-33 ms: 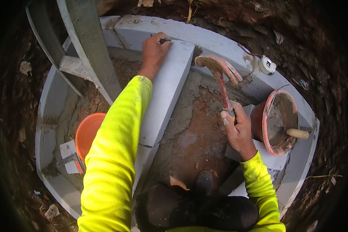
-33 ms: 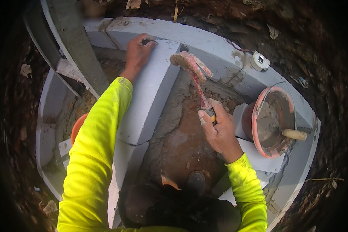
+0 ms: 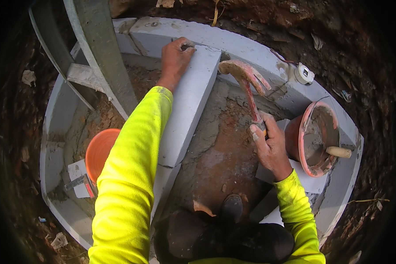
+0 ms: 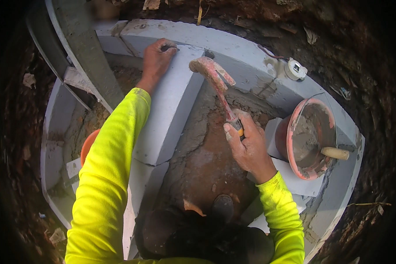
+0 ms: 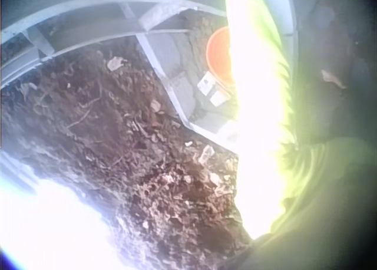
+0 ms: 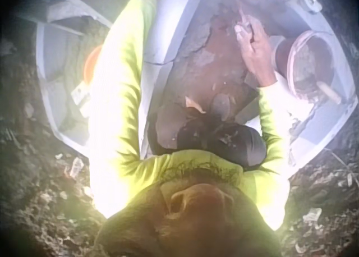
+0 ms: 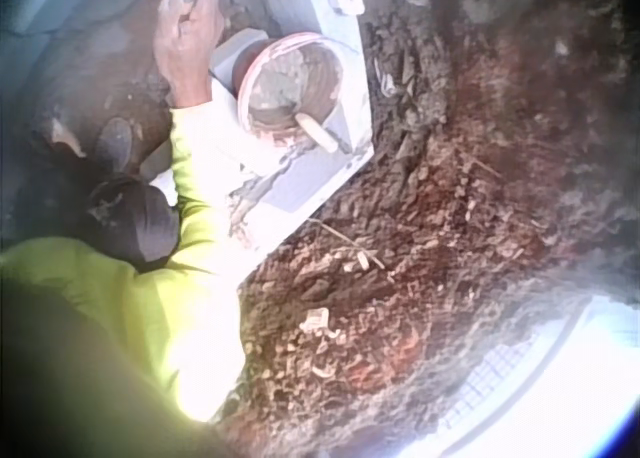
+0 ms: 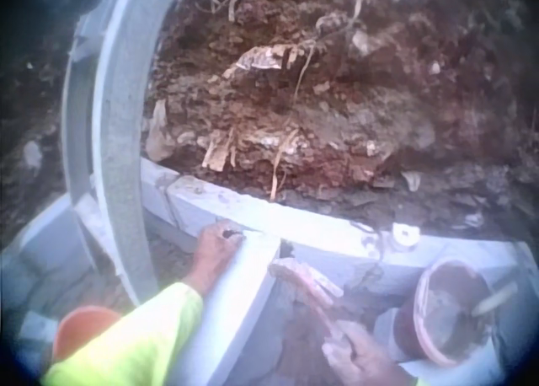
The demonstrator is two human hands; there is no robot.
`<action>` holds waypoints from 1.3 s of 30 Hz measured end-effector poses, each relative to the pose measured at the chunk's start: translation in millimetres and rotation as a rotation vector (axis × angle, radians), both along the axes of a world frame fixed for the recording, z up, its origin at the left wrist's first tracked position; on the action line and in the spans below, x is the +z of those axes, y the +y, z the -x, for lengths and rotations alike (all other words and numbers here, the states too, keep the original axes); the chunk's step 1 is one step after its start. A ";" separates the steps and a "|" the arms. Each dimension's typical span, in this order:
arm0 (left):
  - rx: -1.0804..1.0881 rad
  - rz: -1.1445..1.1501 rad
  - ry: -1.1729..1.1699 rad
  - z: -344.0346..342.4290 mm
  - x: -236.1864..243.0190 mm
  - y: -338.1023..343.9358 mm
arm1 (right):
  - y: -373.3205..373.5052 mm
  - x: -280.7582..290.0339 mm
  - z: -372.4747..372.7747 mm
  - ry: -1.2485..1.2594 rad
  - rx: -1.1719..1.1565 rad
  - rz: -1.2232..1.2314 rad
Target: The person cuts a white rectangular tile with a hand saw, then places it into a curved concrete structure. They spread cement mortar from a bucket onto the base using a trowel, position the tile, and tap it into place with a hammer. Finally, they drive nails into the tile to secure it.
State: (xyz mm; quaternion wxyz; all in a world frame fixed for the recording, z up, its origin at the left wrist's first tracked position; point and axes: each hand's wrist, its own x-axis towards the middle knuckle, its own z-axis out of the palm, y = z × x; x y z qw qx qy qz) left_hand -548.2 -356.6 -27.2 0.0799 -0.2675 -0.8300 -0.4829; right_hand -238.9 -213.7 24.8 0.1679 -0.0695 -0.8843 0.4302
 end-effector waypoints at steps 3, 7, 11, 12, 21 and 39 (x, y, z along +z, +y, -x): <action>-0.017 0.019 0.022 -6.9 -1.5 6.9 | 5.7 2.1 23.8 0.111 0.063 -0.122; -0.131 -0.116 -0.080 0.6 -9.7 -1.3 | 3.1 7.5 61.4 0.199 0.163 -0.305; -0.099 -0.114 0.066 -3.6 -12.0 0.2 | 0.4 4.8 85.2 0.149 0.189 -0.444; -0.130 -0.125 0.071 -0.4 -13.2 -2.0 | 1.3 2.2 89.9 0.108 0.167 -0.476; -0.281 -0.333 -0.077 10.5 -24.2 -0.8 | 5.2 -3.1 99.9 0.073 0.144 -0.512; -0.278 -0.098 -0.016 25.0 -33.7 -3.9 | 16.3 -2.8 98.2 0.062 0.141 -0.605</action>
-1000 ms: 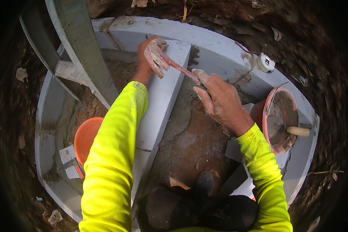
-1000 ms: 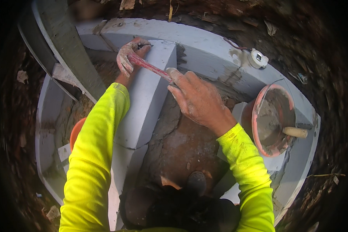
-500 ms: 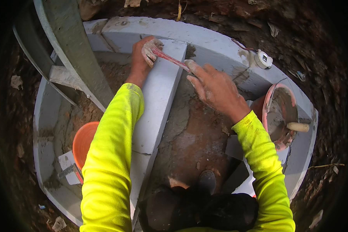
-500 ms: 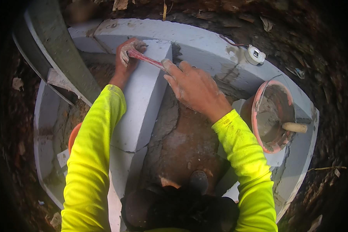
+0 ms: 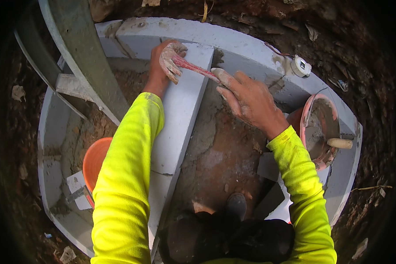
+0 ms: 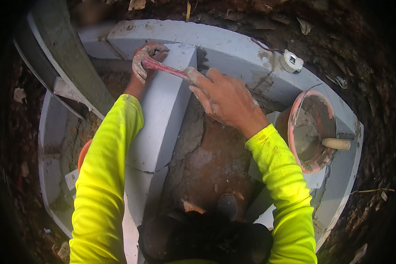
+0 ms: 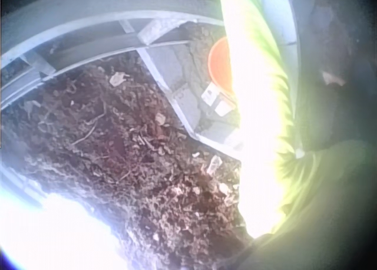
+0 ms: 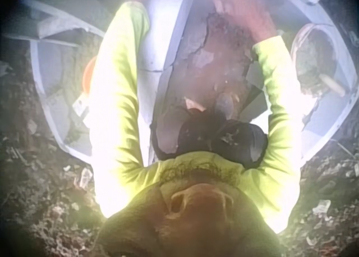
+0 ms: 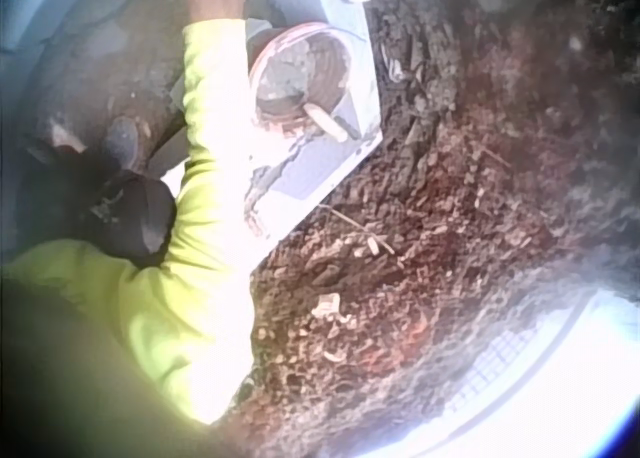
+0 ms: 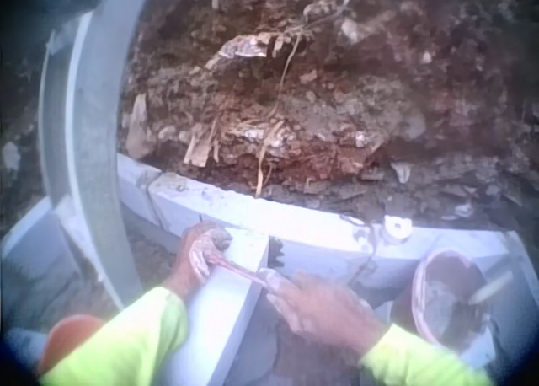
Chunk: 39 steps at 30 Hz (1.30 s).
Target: The person cuts a white rectangular tile with a hand saw, then places it into a curved concrete structure. They spread cement mortar from a bucket onto the base using a trowel, position the tile, and tap it into place with a hammer. Finally, they drive nails into the tile to secure it.
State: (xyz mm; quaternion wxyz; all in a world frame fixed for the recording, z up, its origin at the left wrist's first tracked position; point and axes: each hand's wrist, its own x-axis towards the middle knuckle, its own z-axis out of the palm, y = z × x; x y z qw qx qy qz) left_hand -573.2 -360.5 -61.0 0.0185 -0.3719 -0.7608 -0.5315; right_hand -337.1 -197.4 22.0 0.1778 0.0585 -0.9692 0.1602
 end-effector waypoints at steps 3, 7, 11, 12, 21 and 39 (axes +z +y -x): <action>-0.018 -0.015 -0.050 4.2 0.6 -6.3 | -1.7 -1.3 1.5 0.021 0.018 0.001; 0.010 -0.010 -0.034 -8.7 8.8 0.9 | 1.8 1.1 1.2 0.013 0.022 0.004; -0.064 -0.235 -0.192 3.1 -2.5 0.0 | 5.8 -3.5 8.8 -0.014 -0.018 -0.037; -0.063 -0.239 -0.210 2.7 -4.9 -0.6 | 4.3 -2.0 7.8 0.007 -0.009 -0.022; 0.051 0.148 0.097 -2.4 -7.4 -13.8 | 0.8 -1.3 4.9 -0.010 -0.025 -0.005; -0.012 0.230 -0.414 -33.6 16.2 -30.8 | 3.6 -9.5 9.3 -0.074 0.013 -0.002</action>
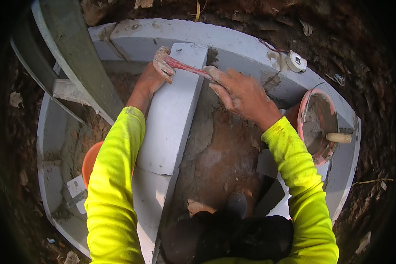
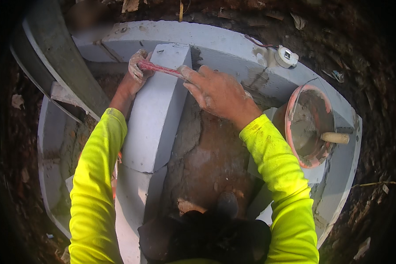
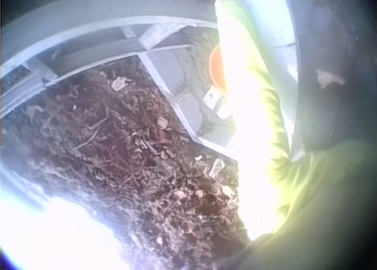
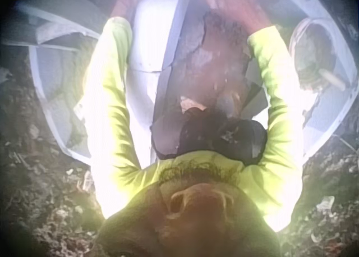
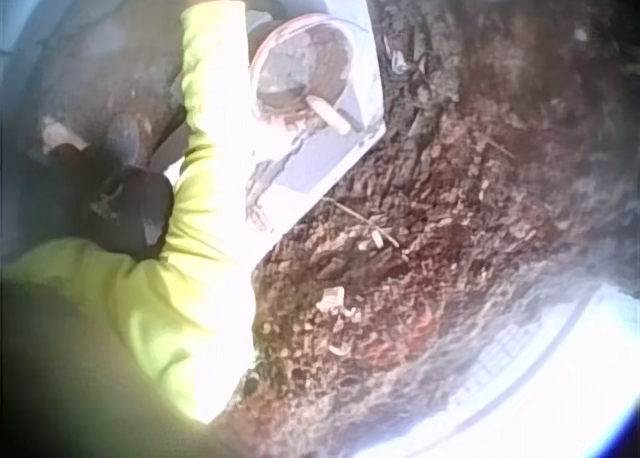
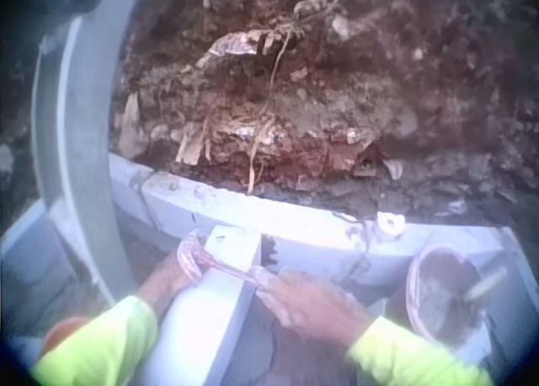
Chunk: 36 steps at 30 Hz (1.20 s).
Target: The person cuts a white rectangular tile with a hand saw, then places it into a curved concrete structure. They spread cement mortar from a bucket onto the base using a trowel, position the tile, and tap it into place with a hammer. Finally, they drive nails into the tile to secure it.
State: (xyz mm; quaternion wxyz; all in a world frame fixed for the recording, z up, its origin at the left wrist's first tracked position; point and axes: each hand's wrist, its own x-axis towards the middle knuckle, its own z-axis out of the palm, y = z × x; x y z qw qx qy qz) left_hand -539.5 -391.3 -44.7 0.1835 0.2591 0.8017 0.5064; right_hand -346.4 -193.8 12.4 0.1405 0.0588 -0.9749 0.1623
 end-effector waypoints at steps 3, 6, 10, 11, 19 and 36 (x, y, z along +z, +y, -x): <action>0.009 0.098 -0.095 7.2 -4.2 2.7 | 13.3 -4.8 11.7 0.006 -0.067 -0.039; 0.039 0.094 -0.042 4.2 -3.0 -1.3 | 2.9 -2.3 9.5 0.043 -0.049 -0.001; -0.022 0.062 -0.151 3.6 1.0 -1.6 | 6.2 -2.2 11.9 0.000 -0.074 -0.014; -0.002 0.100 -0.097 2.7 3.7 -1.7 | 3.7 1.7 12.7 -0.065 -0.101 -0.025; 0.082 0.223 -0.006 -9.5 6.9 2.7 | 2.2 6.8 20.1 -0.005 -0.084 0.036; 0.023 0.223 0.025 -7.1 7.3 -3.6 | -6.8 16.0 22.9 -0.101 -0.133 0.125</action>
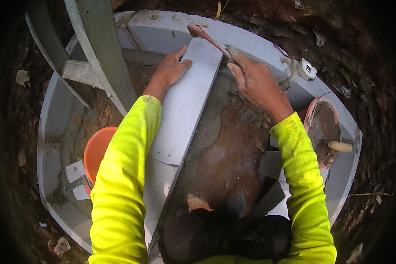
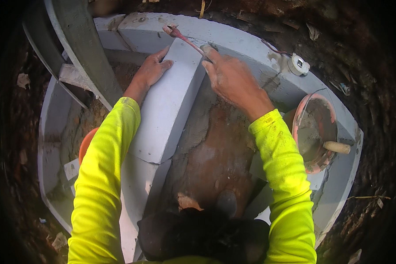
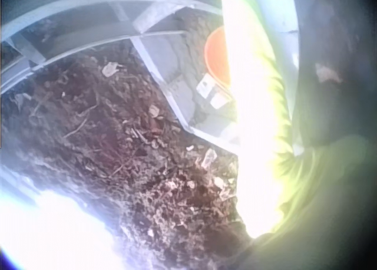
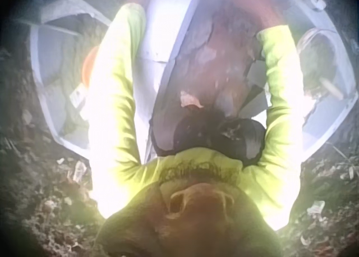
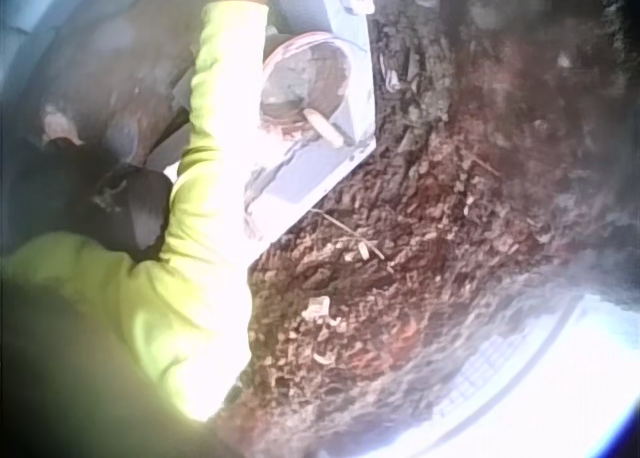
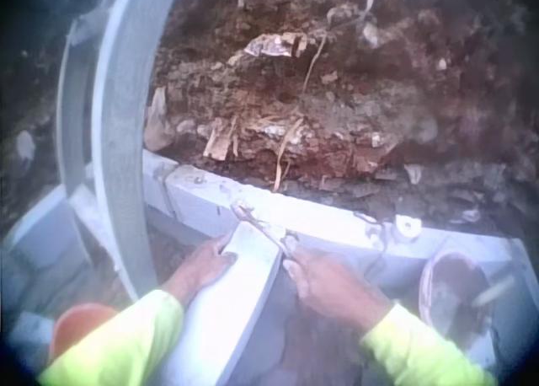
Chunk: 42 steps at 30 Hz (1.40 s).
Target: The person cuts a white rectangular tile with a hand saw, then places it into a curved concrete structure. They spread cement mortar from a bucket onto the base using a trowel, position the tile, and tap it into place with a hammer. Finally, they drive nails into the tile to secure it.
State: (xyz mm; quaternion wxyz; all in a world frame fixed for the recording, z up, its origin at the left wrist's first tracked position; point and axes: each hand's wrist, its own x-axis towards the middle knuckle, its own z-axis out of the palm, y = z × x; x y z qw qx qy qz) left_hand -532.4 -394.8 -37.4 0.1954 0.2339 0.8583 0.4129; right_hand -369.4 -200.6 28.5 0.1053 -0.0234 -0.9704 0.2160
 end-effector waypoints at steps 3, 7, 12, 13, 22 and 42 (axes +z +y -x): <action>-0.007 -0.015 0.010 -2.6 0.4 1.9 | 8.9 -2.1 -2.8 0.032 0.000 0.039; -0.009 0.023 0.048 0.1 8.6 11.8 | 20.0 5.8 0.3 -0.114 -0.075 0.069; 0.096 0.050 0.339 -42.2 43.0 -21.3 | -10.4 -6.3 -29.1 0.034 -0.004 0.221; 0.115 -0.016 0.350 -60.5 53.9 -31.9 | -26.6 3.6 -48.7 0.037 -0.010 0.299; 0.669 -1.024 -0.362 -189.2 113.4 -124.9 | -140.6 64.5 -94.7 -0.217 0.718 0.608; -0.176 1.067 0.186 -113.1 -68.9 -342.4 | 171.9 57.5 -293.7 -0.285 -0.497 -0.575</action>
